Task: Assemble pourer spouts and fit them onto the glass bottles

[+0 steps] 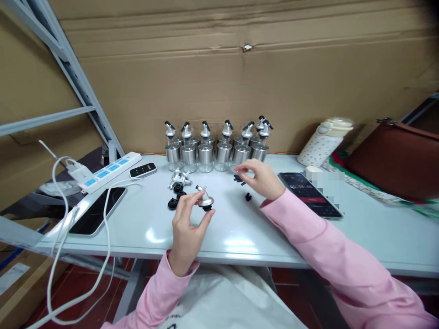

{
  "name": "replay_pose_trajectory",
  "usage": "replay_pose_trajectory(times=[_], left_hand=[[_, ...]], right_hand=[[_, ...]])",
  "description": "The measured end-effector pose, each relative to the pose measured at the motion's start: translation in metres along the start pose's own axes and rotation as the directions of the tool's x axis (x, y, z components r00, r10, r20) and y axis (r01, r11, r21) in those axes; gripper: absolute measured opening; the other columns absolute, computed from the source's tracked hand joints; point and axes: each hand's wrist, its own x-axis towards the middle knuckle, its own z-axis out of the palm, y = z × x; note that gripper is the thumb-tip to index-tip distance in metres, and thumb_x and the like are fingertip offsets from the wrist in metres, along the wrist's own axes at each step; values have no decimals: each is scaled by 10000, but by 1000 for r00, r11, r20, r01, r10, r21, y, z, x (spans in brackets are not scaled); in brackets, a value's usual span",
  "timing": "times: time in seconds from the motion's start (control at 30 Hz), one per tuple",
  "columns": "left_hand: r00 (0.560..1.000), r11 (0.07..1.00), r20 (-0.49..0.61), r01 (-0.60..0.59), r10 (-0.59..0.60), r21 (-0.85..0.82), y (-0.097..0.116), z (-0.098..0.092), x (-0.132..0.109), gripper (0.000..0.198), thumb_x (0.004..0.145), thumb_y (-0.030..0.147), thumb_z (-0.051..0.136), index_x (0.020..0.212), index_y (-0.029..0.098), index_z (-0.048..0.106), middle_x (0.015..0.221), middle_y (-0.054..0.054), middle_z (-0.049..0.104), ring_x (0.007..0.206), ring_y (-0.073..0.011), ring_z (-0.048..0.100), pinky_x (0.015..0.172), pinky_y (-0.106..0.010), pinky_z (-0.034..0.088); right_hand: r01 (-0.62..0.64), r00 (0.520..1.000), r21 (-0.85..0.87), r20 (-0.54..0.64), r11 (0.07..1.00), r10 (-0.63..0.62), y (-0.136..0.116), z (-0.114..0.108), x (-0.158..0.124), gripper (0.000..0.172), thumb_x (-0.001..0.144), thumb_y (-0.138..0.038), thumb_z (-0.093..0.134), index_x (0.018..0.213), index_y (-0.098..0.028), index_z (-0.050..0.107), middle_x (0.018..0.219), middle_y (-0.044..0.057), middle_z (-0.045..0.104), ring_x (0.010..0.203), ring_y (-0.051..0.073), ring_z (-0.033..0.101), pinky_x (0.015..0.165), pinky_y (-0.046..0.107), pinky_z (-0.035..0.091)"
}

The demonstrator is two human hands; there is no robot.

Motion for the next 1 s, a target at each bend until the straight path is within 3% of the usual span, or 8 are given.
replay_pose_trajectory(times=[0.1,0.23,0.37,0.67,0.73,0.8,0.9,1.0], left_hand=[[1000,1000,-9,5,-5,4,0,1,0,277,784,174,585,1053,231,547,1014,-49,532,936,-166,541,824,-306,450],[999,999,27,-19,18,30,2,0,0,213,795,114,522,976,219,560,1057,-61,524,1032,-190,510,881,-338,415],[998,999,64,0,-3,47,5,-1,0,214,790,114,501,970,220,550,1033,-63,539,1012,-197,514,866,-342,417],[997,998,48,55,-56,10,3,2,-4,306,744,101,523,1026,217,496,953,-34,574,885,-164,545,793,-289,430],[993,996,73,89,-88,-11,3,2,-4,328,733,81,502,1032,216,494,937,-26,580,859,-155,553,782,-277,434],[989,991,101,116,-110,-65,2,3,-5,354,730,65,471,1052,211,483,974,-35,582,891,-158,560,796,-275,437],[980,983,153,144,-126,-114,1,3,-6,417,738,53,427,1129,198,428,1032,-63,567,945,-168,559,817,-284,439],[965,986,229,147,-126,-79,1,4,-7,441,749,40,395,1162,194,394,1073,-83,556,969,-175,554,834,-299,434]], right_hand=[[-268,955,-268,57,925,292,36,-4,6,191,760,-201,502,798,-143,680,786,88,669,742,206,588,668,287,402],[-405,860,-418,128,813,494,56,1,4,233,756,-310,521,770,-148,688,789,106,682,748,226,603,596,274,361],[-436,827,-424,159,794,539,58,12,1,261,755,-338,509,788,-152,689,814,113,683,767,231,609,576,271,351],[-393,882,-333,128,857,454,58,0,2,184,735,-250,513,726,-156,670,722,72,679,699,186,614,615,251,411],[-360,910,-181,150,915,387,48,-4,4,167,735,-252,510,711,-149,639,726,65,677,707,173,618,652,251,438],[-314,936,134,209,940,283,34,-1,3,142,715,-269,531,666,-145,580,757,70,676,719,164,622,672,261,466],[-290,941,558,313,778,126,7,9,-2,190,662,-286,594,606,-157,465,801,87,666,681,154,621,586,270,493],[-312,919,709,394,632,12,-17,19,-9,246,638,-244,638,597,-161,409,748,59,647,562,110,597,510,242,484]])
